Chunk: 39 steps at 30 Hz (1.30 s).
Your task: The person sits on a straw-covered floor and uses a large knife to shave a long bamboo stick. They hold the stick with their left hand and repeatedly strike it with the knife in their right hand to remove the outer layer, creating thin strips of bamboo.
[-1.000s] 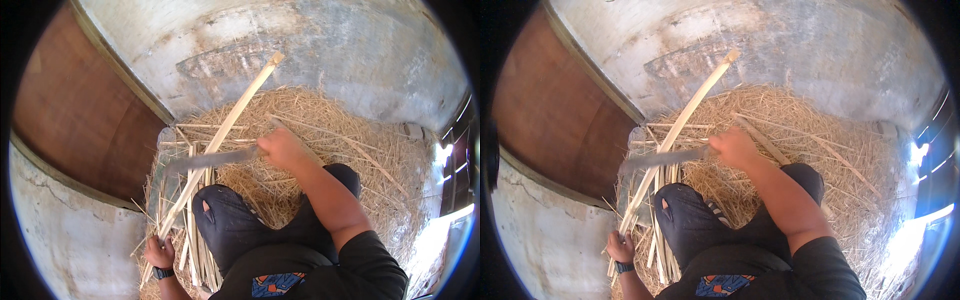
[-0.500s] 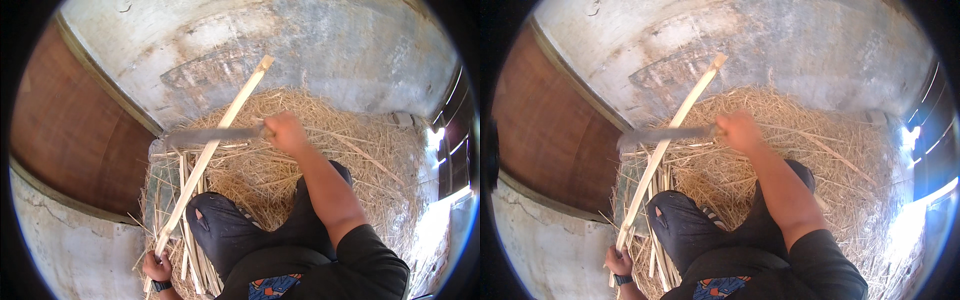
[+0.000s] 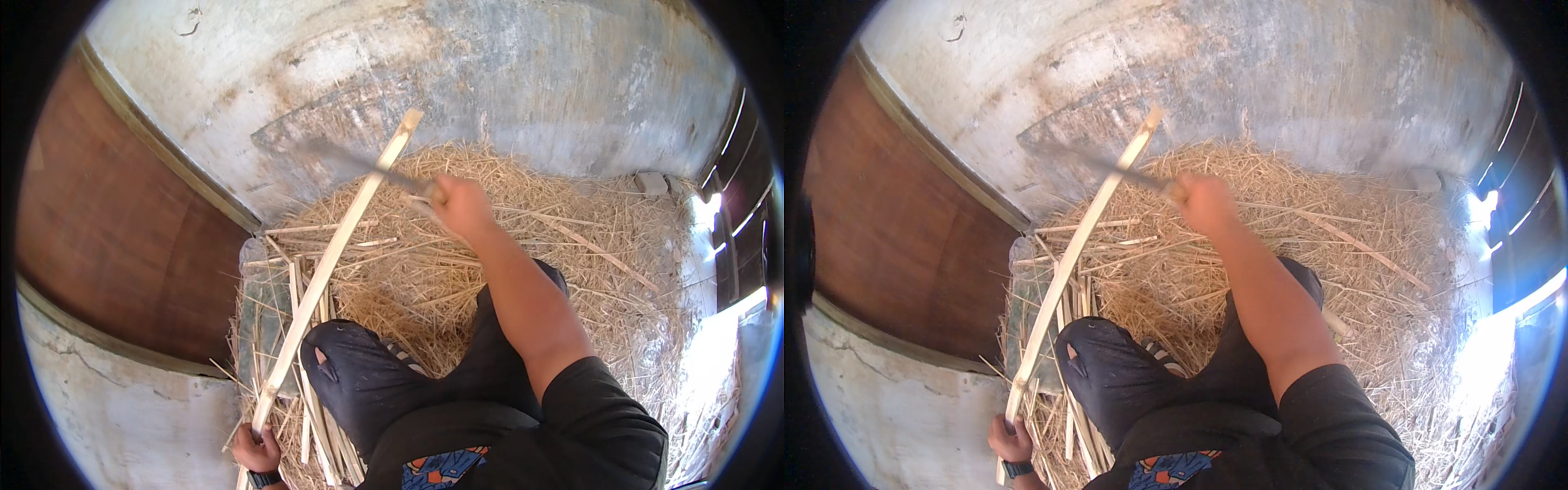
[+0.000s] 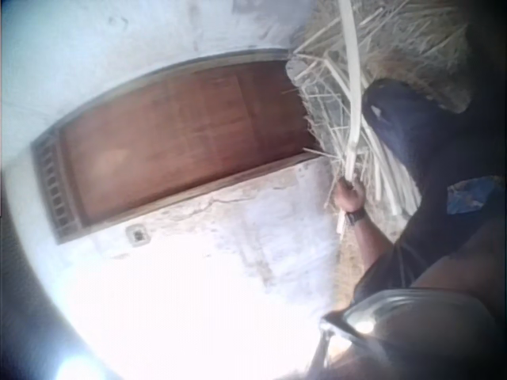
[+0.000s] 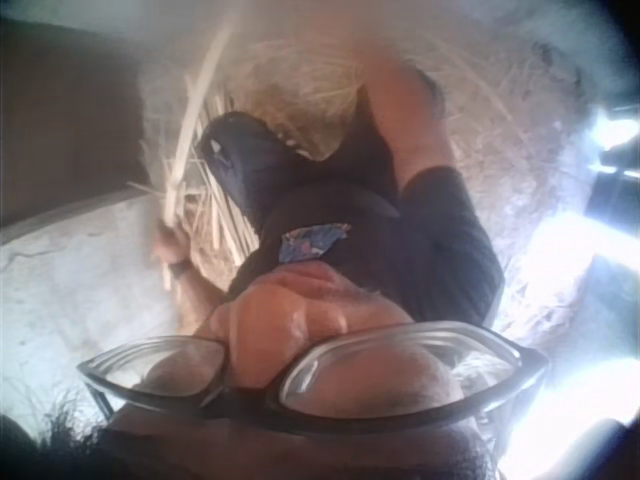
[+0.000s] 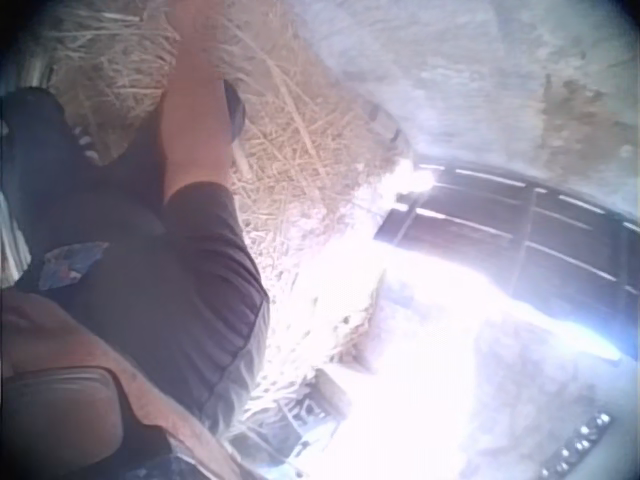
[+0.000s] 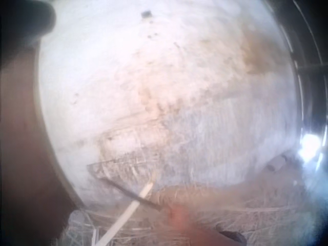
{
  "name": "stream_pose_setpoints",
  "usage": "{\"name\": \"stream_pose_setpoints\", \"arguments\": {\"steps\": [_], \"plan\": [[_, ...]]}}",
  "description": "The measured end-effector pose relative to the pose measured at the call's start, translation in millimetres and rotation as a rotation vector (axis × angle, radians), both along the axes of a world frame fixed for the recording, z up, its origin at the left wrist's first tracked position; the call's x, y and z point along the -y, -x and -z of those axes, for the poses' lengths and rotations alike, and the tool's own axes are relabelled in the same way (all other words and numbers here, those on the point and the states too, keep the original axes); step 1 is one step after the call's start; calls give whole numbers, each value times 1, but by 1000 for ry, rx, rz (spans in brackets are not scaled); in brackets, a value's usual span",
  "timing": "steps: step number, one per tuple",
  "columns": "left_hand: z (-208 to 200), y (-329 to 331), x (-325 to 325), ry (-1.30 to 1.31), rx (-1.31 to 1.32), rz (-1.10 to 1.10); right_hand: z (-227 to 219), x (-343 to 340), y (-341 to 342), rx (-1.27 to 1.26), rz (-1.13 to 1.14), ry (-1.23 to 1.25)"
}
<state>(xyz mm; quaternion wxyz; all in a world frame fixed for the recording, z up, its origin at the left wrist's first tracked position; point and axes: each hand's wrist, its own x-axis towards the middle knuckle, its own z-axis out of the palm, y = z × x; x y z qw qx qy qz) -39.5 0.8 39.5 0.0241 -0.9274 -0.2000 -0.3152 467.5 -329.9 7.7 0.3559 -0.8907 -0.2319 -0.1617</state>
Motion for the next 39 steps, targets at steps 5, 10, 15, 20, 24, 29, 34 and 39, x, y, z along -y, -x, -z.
{"name": "stream_pose_setpoints", "arguments": {"steps": [5, 10, 15, 20, 24, 29, 34, 39], "plan": [[-2, 5, 3, 25, -20, 23, -16, 3, 12, -85, 63, -67], [5, 8, -6, 46, -21, 25, -12, 3, 17, 323, -103, 136], [-8, 7, 9, 62, 5, -6, -15, 13, 2, -108, 281, -117], [0, 15, 2, 24, -14, 31, -9, 2, 18, -25, 198, -161], [7, 10, 8, 149, 17, -12, -11, -2, 30, 9, -163, -103], [1, 5, 7, 181, 10, -3, -18, 3, 30, 105, -265, -65], [7, 7, 2, 124, 24, 20, -15, 19, 13, 54, -30, -292], [18, 10, -5, 140, 51, 5, -21, 15, 26, 239, -180, -130]]}}
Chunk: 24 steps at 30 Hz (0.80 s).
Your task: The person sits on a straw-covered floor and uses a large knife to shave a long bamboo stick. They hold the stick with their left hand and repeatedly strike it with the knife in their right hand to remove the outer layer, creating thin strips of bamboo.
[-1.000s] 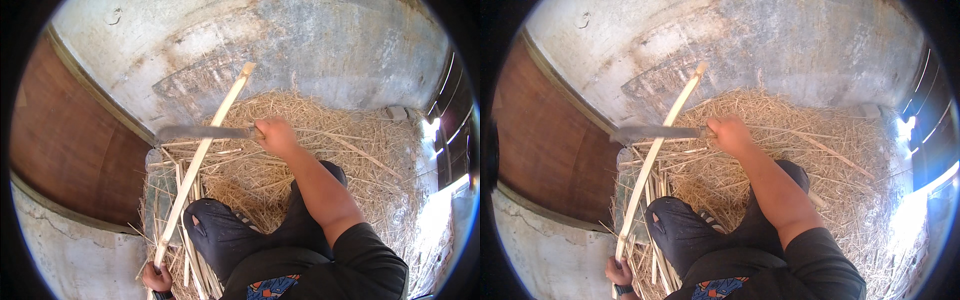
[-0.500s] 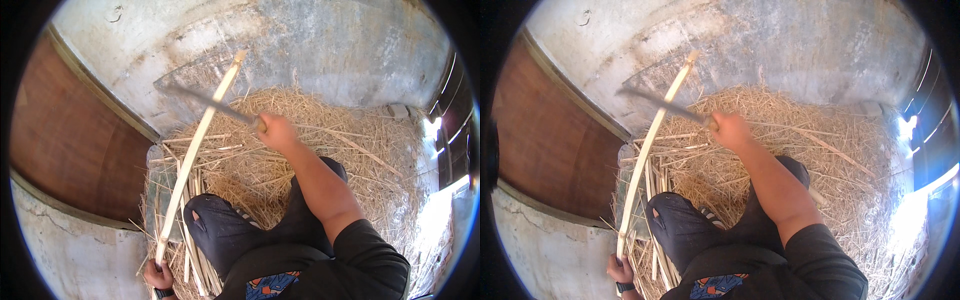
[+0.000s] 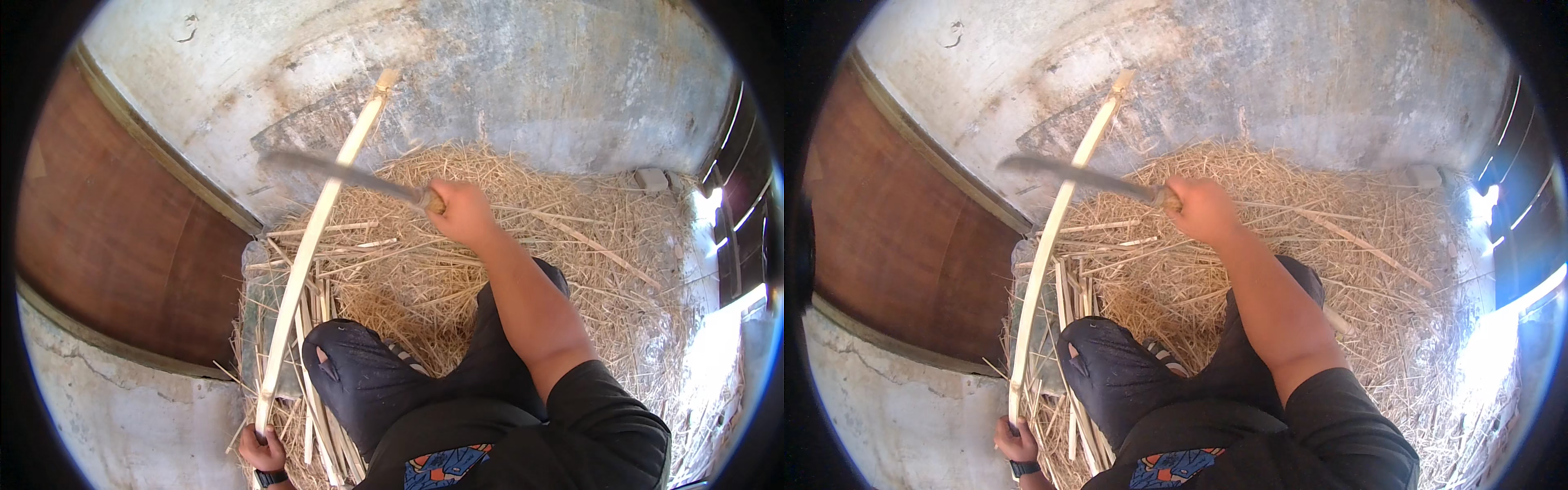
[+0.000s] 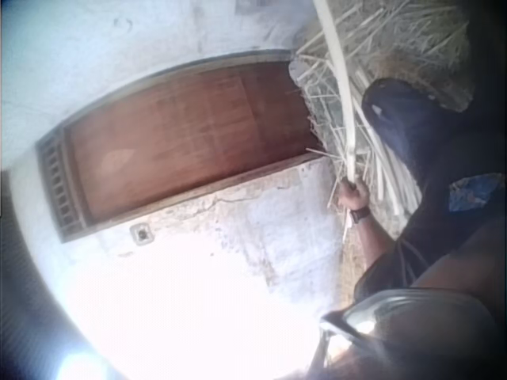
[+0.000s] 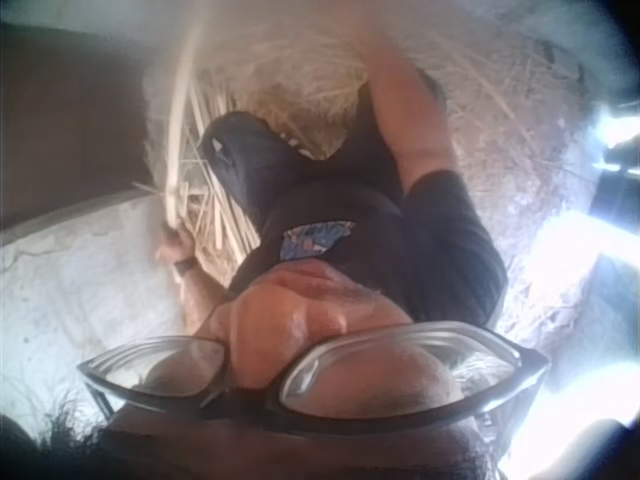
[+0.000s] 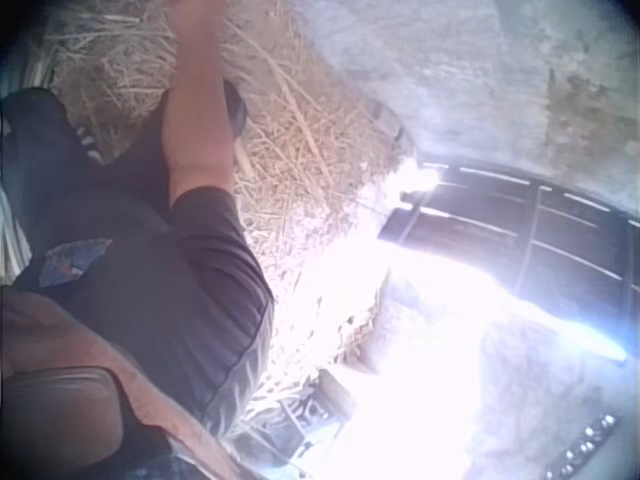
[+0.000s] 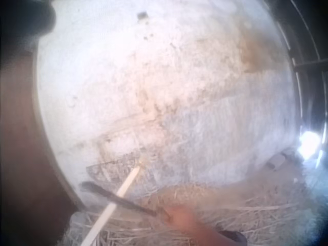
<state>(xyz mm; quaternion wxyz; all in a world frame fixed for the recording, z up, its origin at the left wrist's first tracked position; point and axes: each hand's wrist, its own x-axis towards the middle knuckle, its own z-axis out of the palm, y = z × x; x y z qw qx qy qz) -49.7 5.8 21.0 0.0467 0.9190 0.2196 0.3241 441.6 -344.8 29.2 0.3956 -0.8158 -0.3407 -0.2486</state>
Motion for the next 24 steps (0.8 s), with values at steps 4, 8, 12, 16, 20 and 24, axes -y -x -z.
{"name": "stream_pose_setpoints", "arguments": {"steps": [4, 8, 12, 16, 20, 24], "plan": [[-7, -2, -2, 2, 23, -32, 2, 5, -12, 17, 87, 29], [-14, 12, -6, -99, -65, -25, -3, 12, -14, -273, 236, -20], [-14, 9, 0, -77, -68, -34, -3, 1, -1, -96, 112, 74], [-16, 6, 4, -31, -67, -13, -1, 3, -5, 94, 46, 171], [-21, 11, -1, -7, -120, 27, 4, 13, -25, -325, 206, 42], [-19, 9, 1, 51, -106, 1, -12, 0, -1, -382, 85, 176]]}}
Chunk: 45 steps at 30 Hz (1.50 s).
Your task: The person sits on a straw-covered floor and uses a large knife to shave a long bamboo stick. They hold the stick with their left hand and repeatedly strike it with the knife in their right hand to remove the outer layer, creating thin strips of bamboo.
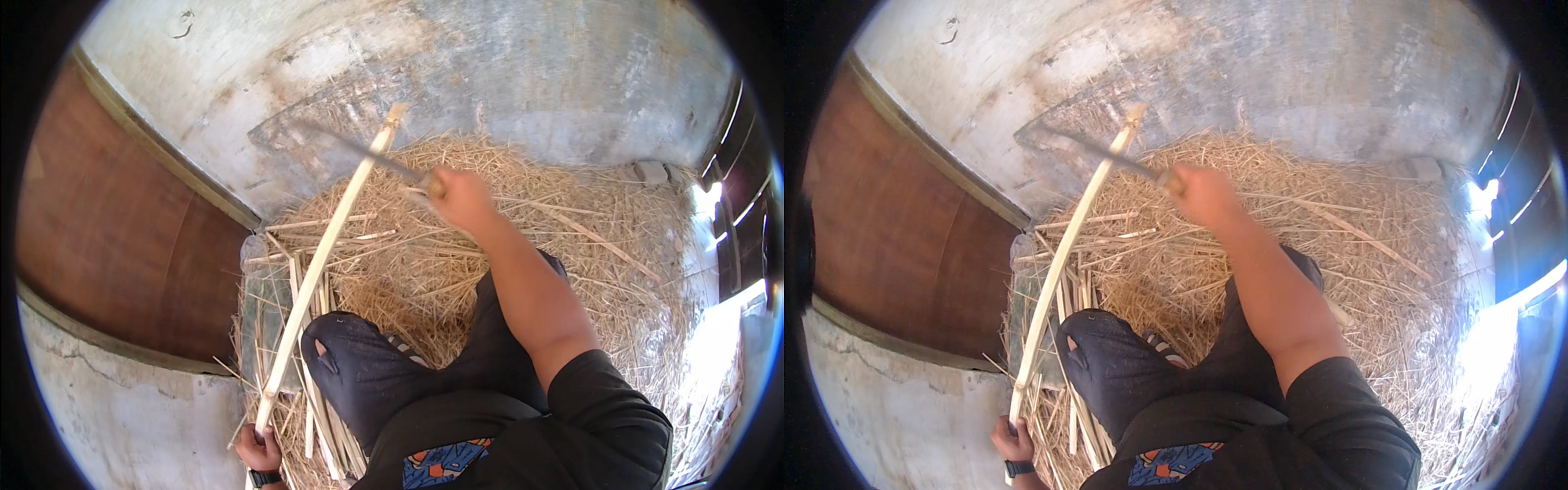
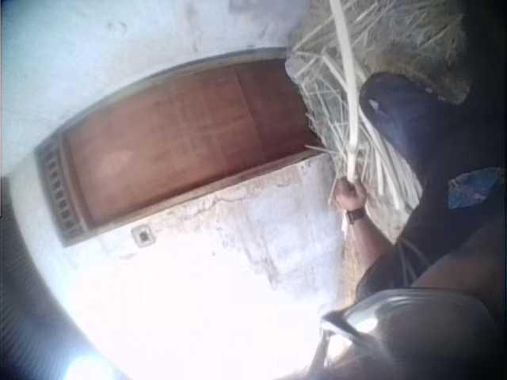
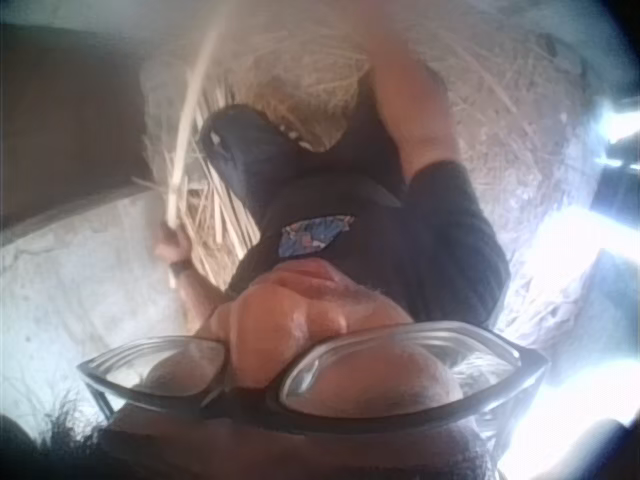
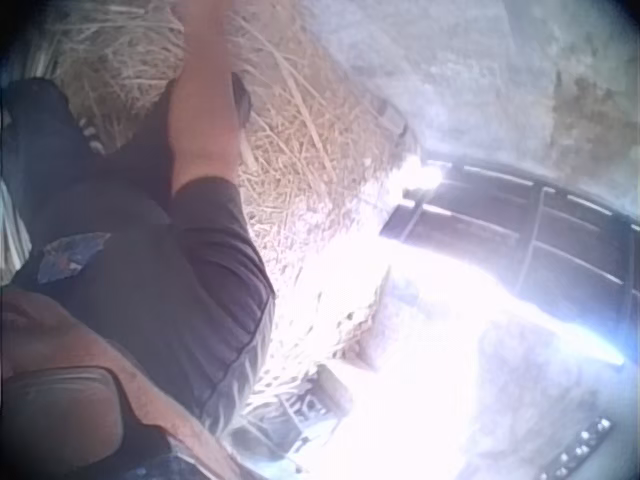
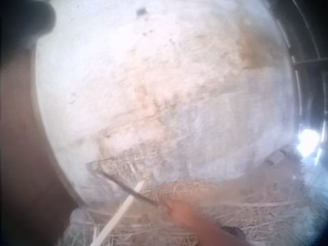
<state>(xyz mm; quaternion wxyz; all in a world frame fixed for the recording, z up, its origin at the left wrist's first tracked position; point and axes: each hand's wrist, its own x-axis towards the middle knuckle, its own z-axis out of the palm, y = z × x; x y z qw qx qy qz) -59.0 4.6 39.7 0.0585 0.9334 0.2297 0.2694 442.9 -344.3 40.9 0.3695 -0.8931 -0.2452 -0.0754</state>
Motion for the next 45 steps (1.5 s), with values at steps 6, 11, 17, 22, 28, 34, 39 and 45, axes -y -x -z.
{"name": "stream_pose_setpoints", "arguments": {"steps": [6, 11, 17, 22, 28, 34, 39, 45], "plan": [[1, -1, -2, -22, -58, -23, -7, 3, 0, -52, -38, 61], [4, -5, 2, -114, -86, -33, 19, 12, -21, -145, 200, -55], [19, -5, -4, -94, -54, -45, 21, 2, -5, 1, 15, 6], [21, 4, -10, -249, 11, -64, 19, -3, -6, 232, -41, 101], [5, 8, -10, -352, -32, -22, 29, 10, -31, -142, 350, -23], [14, -4, -7, -288, 1, -71, 20, -2, 0, 151, 61, 19], [5, -2, -5, -266, 12, -61, 7, 2, -5, 33, 29, 84], [9, 8, -10, -246, -6, -28, 13, 8, -12, -40, 288, 11]]}}
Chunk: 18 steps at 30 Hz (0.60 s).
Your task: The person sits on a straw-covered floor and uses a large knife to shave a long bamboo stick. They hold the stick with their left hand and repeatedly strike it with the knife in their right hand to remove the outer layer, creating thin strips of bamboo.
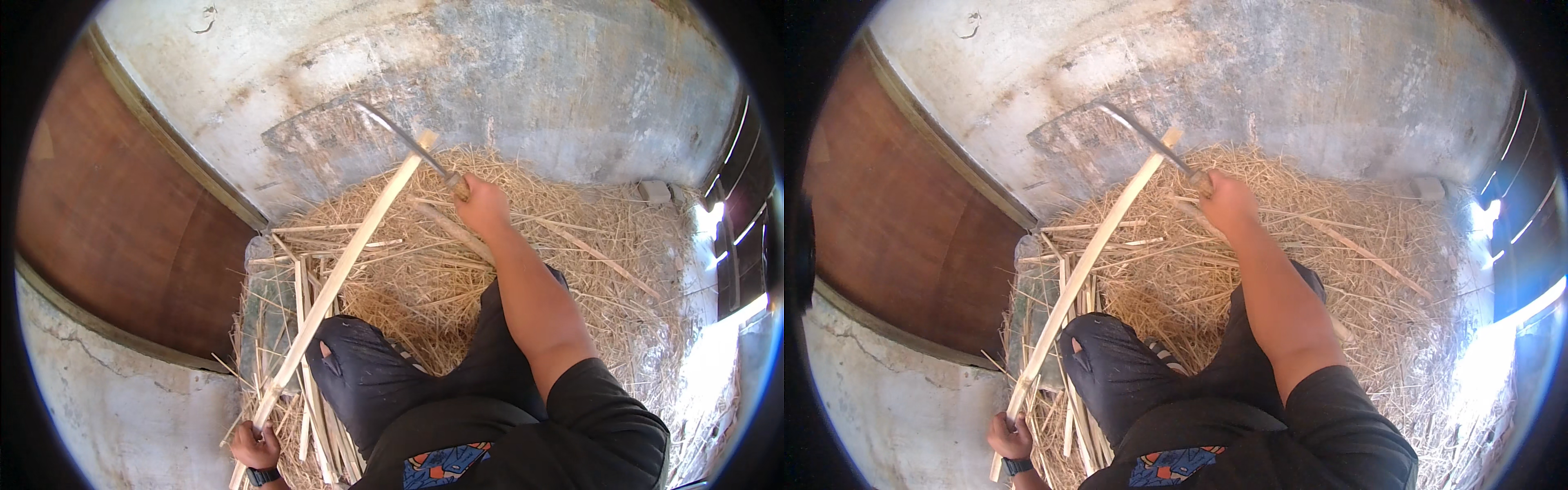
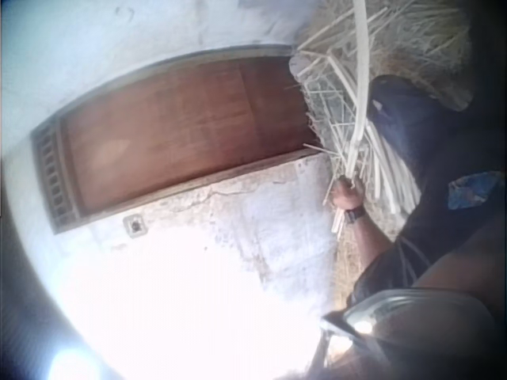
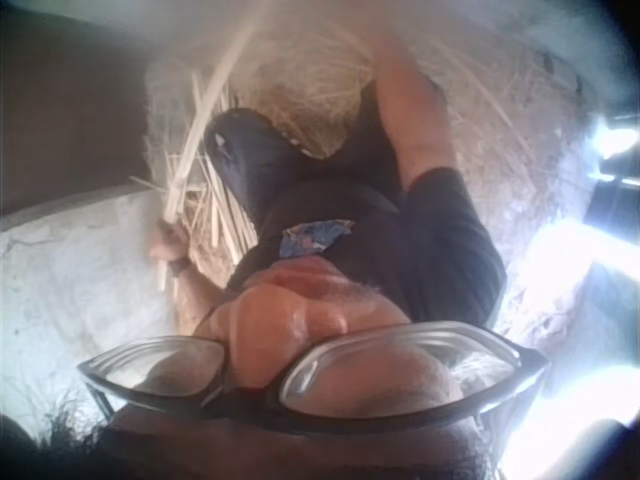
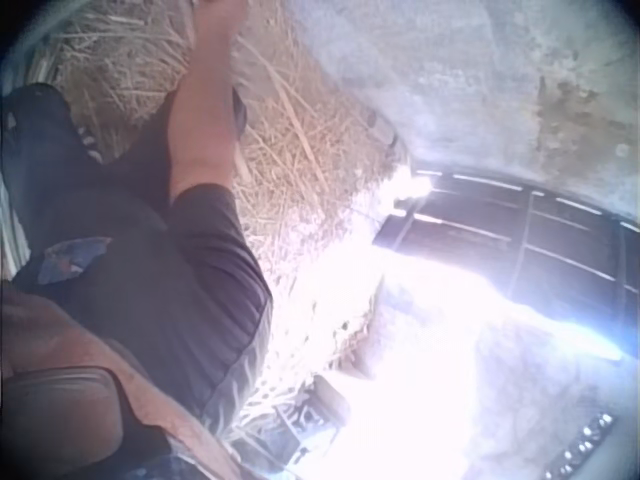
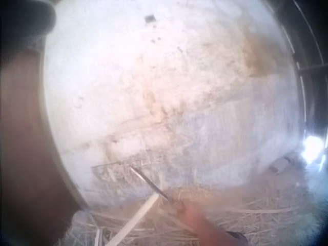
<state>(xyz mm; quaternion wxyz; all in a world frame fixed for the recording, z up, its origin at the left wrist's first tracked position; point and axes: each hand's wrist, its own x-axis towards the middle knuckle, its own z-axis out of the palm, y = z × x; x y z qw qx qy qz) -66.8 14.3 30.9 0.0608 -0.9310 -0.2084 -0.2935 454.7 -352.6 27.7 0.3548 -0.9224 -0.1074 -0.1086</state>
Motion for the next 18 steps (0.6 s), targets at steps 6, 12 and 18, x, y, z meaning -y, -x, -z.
{"name": "stream_pose_setpoints", "arguments": {"steps": [6, 12, 18], "plan": [[7, -11, 0, -6, 64, -14, 21, -10, 6, 487, -326, 150], [-7, -5, 2, 91, -1, -8, 13, -6, -3, 126, -165, -68], [-2, -14, 10, 238, -14, 25, 13, -4, 1, 217, -165, -123]]}}
